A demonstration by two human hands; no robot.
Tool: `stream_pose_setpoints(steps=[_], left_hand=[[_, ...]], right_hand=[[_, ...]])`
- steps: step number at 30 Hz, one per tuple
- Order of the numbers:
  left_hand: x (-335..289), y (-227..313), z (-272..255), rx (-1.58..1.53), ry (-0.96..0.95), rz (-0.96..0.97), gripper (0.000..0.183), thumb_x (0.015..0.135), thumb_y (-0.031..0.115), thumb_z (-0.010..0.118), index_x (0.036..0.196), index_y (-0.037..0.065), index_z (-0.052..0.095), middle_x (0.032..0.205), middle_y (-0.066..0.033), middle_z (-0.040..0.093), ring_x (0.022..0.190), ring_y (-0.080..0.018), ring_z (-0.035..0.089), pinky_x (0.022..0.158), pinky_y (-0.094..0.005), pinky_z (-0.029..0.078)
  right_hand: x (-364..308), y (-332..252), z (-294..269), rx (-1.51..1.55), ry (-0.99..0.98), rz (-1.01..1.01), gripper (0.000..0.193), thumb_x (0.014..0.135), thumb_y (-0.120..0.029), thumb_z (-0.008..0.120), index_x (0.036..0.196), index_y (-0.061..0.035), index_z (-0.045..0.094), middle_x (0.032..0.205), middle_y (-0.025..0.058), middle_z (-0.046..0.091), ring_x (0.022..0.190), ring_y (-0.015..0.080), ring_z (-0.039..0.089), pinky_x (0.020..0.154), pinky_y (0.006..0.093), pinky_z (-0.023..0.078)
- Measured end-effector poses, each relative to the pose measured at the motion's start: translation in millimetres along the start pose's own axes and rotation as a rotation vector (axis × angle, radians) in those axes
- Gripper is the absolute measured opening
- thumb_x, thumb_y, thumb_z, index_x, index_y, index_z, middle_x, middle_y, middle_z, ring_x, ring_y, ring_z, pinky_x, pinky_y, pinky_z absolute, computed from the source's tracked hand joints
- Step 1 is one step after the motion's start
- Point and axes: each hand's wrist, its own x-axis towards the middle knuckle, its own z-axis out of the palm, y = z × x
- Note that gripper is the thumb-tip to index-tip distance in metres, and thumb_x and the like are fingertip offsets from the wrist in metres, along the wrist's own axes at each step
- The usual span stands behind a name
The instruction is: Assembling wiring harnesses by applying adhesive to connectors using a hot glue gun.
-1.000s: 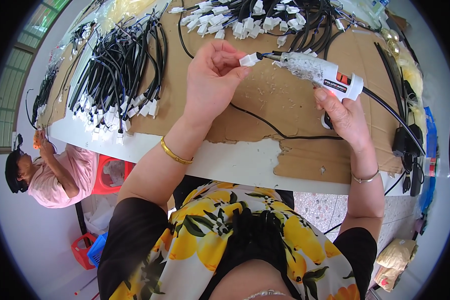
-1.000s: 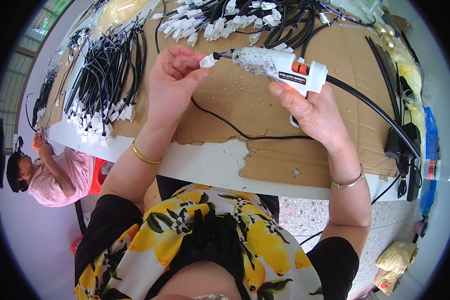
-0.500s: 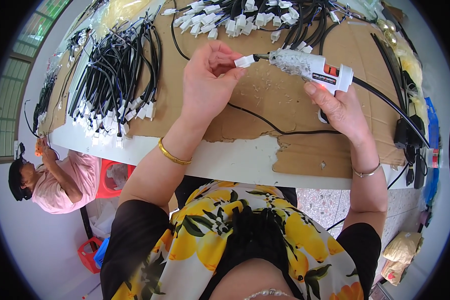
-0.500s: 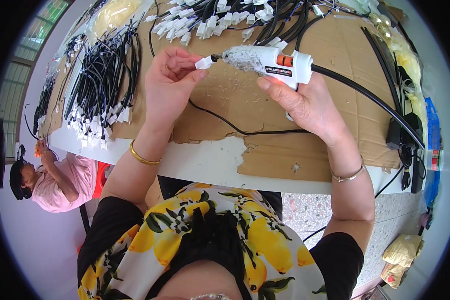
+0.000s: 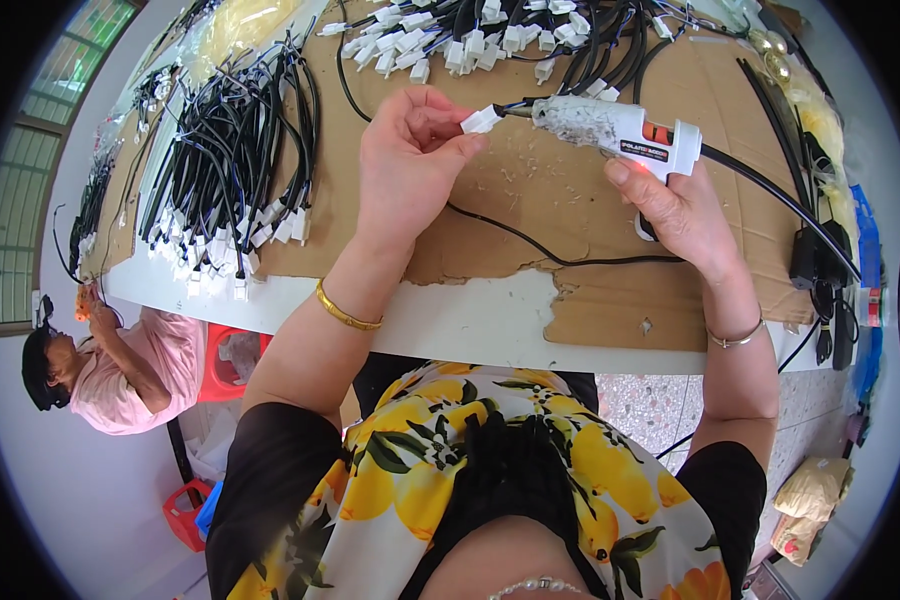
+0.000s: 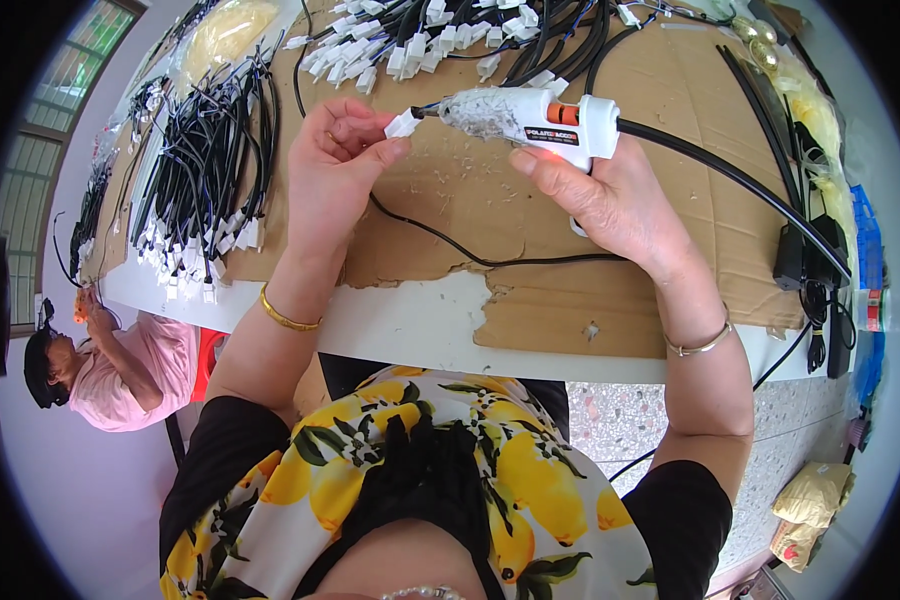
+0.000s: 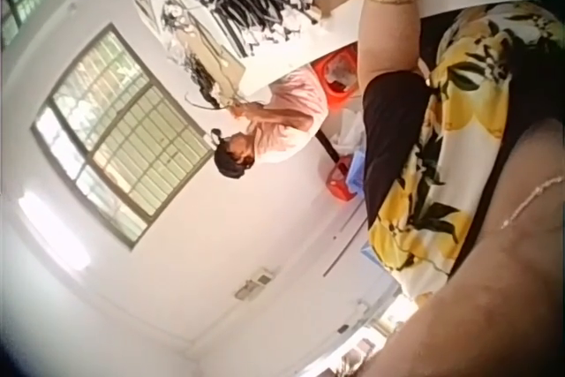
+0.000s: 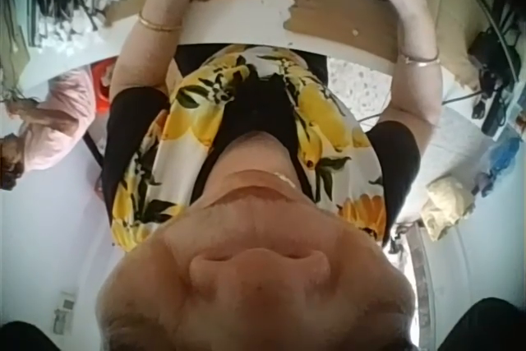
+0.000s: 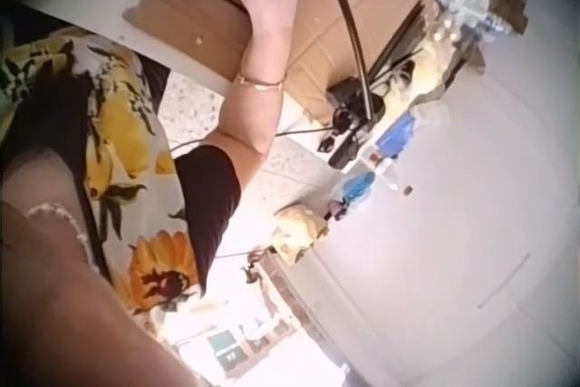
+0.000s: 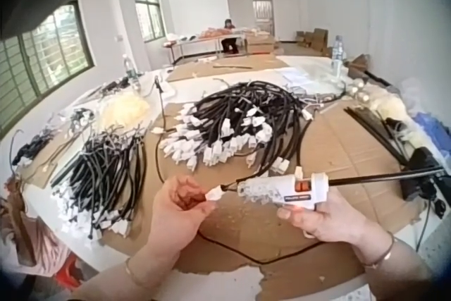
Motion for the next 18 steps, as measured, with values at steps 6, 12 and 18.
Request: stream_pose_setpoints(steps=[6,12,18], left_hand=[[0.8,-1.1,-0.4,-0.230,-0.056,-0.125,0.027,0.074,-0.007,0.060,0.095,0.000,0.046,0.086,-0.0101,0.060,0.074,-0.0159,0.061,0.067,-0.0262,0.050],[-1.6,0.8,1.9,-0.291,-0.103,-0.156,0.022,0.078,-0.005,0.056,0.097,0.000,0.045,0.086,-0.0140,0.059,0.075,-0.0217,0.062,0.069,-0.0305,0.052],[-0.2,-3.3,0.6,-0.424,-0.154,-0.226,0.020,0.081,-0.004,0.052,0.098,0.000,0.044,0.087,-0.0164,0.060,0.076,-0.0250,0.062,0.069,-0.0322,0.052]], right_hand=[[-0.8,-2.5,0.8,0.007,0.026,-0.032,0.036,0.076,-0.038,0.064,0.084,-0.0040,0.055,0.068,-0.0011,0.052,0.062,0.0067,0.047,0.055,0.0216,0.040],[-0.3,-3.8,-0.4,0.054,0.039,-0.081,0.036,0.076,-0.038,0.064,0.084,-0.0037,0.054,0.069,-0.0013,0.051,0.063,0.0065,0.046,0.056,0.0211,0.039],[-1.5,-3.1,-3.0,0.056,-0.004,-0.041,0.038,0.077,-0.037,0.064,0.091,-0.0024,0.055,0.072,-0.0008,0.052,0.065,0.0069,0.046,0.057,0.0213,0.039]])
